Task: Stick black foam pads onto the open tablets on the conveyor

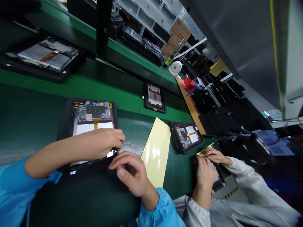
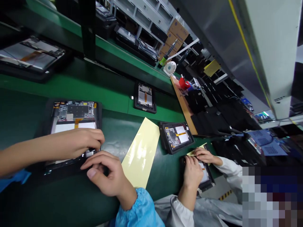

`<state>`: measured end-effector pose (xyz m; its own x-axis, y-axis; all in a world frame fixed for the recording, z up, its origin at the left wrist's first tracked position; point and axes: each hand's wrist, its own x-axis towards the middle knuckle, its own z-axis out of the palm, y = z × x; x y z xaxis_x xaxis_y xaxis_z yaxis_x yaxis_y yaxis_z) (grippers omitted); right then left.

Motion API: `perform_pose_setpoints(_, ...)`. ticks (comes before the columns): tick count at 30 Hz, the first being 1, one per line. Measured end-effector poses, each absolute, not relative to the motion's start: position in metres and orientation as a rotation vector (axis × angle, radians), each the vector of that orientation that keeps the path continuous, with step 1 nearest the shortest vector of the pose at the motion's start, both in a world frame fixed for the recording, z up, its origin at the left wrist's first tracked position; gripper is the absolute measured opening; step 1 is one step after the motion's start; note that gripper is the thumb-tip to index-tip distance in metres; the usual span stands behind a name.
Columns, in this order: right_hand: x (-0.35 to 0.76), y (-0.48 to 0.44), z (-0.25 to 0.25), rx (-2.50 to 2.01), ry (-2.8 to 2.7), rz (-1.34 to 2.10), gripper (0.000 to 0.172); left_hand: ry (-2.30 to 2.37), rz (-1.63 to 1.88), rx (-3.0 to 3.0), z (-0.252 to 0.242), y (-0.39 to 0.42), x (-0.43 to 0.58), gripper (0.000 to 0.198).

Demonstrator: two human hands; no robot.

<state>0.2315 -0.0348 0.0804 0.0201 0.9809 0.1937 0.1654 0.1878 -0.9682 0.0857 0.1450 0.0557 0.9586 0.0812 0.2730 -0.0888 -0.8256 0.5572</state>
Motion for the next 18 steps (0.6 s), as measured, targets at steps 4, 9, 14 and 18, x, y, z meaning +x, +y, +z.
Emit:
perform_pose_setpoints(4, 0.233, -0.034, 0.08, -1.217, -1.299, 1.05, 0.037, -0.028, 0.308, 2.389, 0.056, 0.158, 0.095, 0.029)
perform_pose_setpoints(9, 0.233, -0.035, 0.074, -1.2, -1.175, 1.201, 0.036, 0.099, 0.415, 2.462, 0.056, 0.176, 0.099, 0.042)
perform_pose_setpoints(14, 0.236, -0.031, 0.071, -1.255, -1.02, 1.349, 0.038, 0.217, 0.55, 2.566, 0.058, 0.192, 0.099, 0.06)
perform_pose_setpoints(18, 0.244, -0.015, 0.078, -1.391, -0.934, 1.425, 0.041, 0.271, 0.628, 2.581, 0.055, 0.207, 0.096, 0.069)
